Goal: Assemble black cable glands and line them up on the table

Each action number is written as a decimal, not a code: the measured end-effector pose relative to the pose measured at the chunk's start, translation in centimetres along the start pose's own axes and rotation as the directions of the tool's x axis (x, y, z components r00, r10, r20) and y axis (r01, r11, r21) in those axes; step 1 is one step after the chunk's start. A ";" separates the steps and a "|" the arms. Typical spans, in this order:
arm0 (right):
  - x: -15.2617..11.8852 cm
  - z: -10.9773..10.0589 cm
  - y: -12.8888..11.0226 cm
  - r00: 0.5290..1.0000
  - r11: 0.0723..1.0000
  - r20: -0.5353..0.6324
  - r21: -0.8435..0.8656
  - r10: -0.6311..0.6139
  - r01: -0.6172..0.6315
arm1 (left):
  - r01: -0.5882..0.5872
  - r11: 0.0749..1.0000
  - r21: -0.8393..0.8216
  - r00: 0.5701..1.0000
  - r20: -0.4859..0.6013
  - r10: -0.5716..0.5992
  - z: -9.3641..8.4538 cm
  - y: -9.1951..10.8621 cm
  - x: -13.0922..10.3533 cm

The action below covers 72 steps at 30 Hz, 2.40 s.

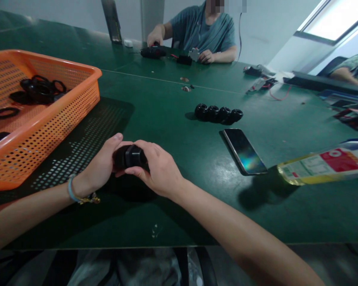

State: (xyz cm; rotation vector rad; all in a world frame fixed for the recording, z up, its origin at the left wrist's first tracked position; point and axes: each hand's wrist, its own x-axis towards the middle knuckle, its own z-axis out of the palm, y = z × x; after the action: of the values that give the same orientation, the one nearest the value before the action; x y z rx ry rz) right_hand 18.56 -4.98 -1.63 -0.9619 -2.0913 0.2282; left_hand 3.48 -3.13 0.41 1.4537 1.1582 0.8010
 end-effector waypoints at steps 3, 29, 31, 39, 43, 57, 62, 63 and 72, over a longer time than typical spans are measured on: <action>0.0 0.0 0.2 0.999 0.998 0.006 -0.015 -0.054 0.054 | 0.050 0.998 -0.044 0.999 0.015 -0.050 0.0 -0.1 0.0; -0.3 1.2 -2.4 0.803 0.631 0.215 0.520 0.556 -0.576 | -0.203 0.582 0.788 0.916 -0.057 0.397 -0.7 0.0 0.1; -0.3 1.2 -2.5 0.792 0.603 0.226 0.542 0.567 -0.586 | -0.222 0.526 0.821 0.908 -0.022 0.418 -0.8 0.1 0.0; 0.2 0.9 -1.2 0.881 0.815 0.150 0.334 0.449 -0.473 | -0.245 0.769 0.591 0.924 -0.097 0.369 -0.6 0.1 0.5; 0.4 0.6 0.1 0.961 0.950 0.109 0.159 0.253 -0.268 | -0.179 0.930 0.322 0.972 -0.090 0.218 -0.6 -0.3 1.0; 0.1 0.6 0.8 0.997 0.995 0.027 -0.071 -0.066 0.067 | -0.029 0.996 0.081 0.994 -0.106 0.038 -0.6 -0.7 1.0; 0.0 0.9 0.0 1.000 0.999 0.017 -0.034 -0.006 0.007 | -0.128 0.957 0.260 0.958 -0.219 0.187 -0.2 -0.7 0.7; -0.1 1.0 -0.3 0.999 0.999 0.014 -0.017 0.033 -0.033 | -0.148 0.941 0.305 0.946 -0.234 0.224 -0.2 -0.8 0.6; -0.4 1.2 -2.4 0.912 0.898 0.069 0.161 0.404 -0.410 | -0.137 0.777 0.615 0.922 -0.207 0.326 -0.2 -0.8 0.1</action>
State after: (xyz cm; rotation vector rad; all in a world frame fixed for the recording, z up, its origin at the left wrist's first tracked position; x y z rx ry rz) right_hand 16.47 -6.77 -1.57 -1.2886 -1.8422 0.6355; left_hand 3.14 -3.00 -0.36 2.0812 1.5767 0.9019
